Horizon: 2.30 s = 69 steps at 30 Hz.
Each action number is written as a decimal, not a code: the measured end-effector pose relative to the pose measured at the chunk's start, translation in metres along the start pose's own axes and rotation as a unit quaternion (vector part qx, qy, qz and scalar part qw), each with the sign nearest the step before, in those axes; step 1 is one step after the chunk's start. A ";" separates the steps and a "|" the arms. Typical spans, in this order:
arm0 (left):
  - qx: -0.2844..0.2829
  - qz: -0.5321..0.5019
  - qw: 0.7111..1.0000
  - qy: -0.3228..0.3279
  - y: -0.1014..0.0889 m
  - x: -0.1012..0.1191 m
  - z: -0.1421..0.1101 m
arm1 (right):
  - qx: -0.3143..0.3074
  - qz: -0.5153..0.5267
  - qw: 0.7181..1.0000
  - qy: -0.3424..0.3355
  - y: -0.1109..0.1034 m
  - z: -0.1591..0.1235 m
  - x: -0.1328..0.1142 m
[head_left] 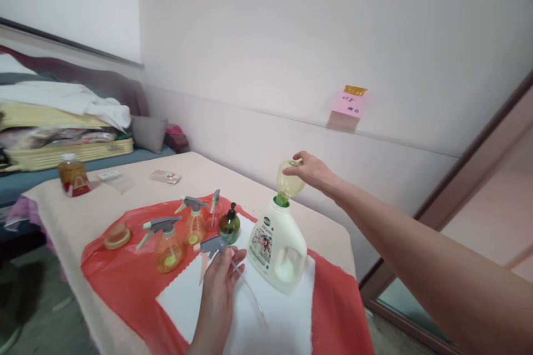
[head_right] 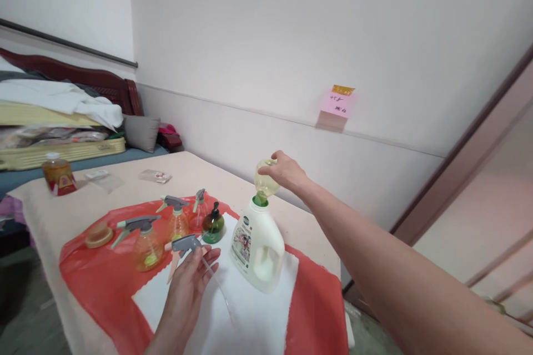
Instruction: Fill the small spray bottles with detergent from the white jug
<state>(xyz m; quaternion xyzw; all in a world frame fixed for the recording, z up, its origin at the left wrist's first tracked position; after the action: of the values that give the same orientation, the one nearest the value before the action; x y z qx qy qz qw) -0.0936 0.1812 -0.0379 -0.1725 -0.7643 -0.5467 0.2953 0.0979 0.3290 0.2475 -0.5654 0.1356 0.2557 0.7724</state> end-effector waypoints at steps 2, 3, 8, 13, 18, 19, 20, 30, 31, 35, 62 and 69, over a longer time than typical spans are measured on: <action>0.001 -0.001 1.000 0.001 0.000 0.001 -0.001 | 0.001 -0.002 1.000 -0.003 0.000 0.000 -0.005; 0.000 -0.002 1.000 0.001 0.001 0.002 -0.001 | 0.004 0.000 1.000 -0.004 0.000 -0.001 -0.007; 0.000 0.002 1.000 0.003 0.001 0.001 -0.002 | 0.031 0.037 0.999 -0.006 -0.003 -0.009 -0.003; 0.003 0.009 1.000 0.003 0.001 -0.002 -0.001 | 0.095 0.142 0.985 0.002 -0.013 -0.034 0.023; 0.012 0.023 1.000 0.007 0.001 -0.003 -0.001 | 0.192 0.332 0.920 0.083 -0.007 -0.109 0.088; 0.013 0.024 1.000 0.007 0.001 -0.004 -0.001 | 0.185 0.378 0.900 0.109 0.005 -0.129 0.103; 0.014 0.024 1.000 0.007 0.002 -0.005 -0.002 | 0.173 0.418 0.882 0.133 0.019 -0.149 0.116; 0.116 0.001 0.990 0.076 -0.026 0.010 0.005 | 0.081 0.690 0.632 0.343 0.187 -0.308 0.204; 0.131 -0.001 0.987 0.093 -0.029 0.014 0.005 | 0.084 0.676 0.645 0.346 0.190 -0.313 0.207; 0.150 0.019 0.979 0.137 -0.031 0.023 0.004 | 0.093 0.637 0.691 0.331 0.188 -0.312 0.202; -0.021 0.014 0.994 -0.104 0.029 -0.076 -0.028 | 0.150 0.716 0.619 0.285 0.228 -0.324 0.159; -0.030 -0.015 0.995 -0.090 0.035 -0.073 -0.031 | 0.150 0.722 0.616 0.276 0.222 -0.320 0.157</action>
<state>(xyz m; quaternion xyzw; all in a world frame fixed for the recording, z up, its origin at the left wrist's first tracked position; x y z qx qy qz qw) -0.0089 0.1689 -0.0517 -0.2184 -0.7733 -0.5562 0.2122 0.1324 0.1159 -0.1127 -0.2056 0.7435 0.5388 0.3386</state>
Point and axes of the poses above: each hand's wrist, its own z-axis towards the middle knuckle, its own y-axis out of the palm, x = y × z, the point moved 10 cm from there along z, towards the middle knuckle, and after that the axes turned 2 degrees about -y, right-handed, at the moved point
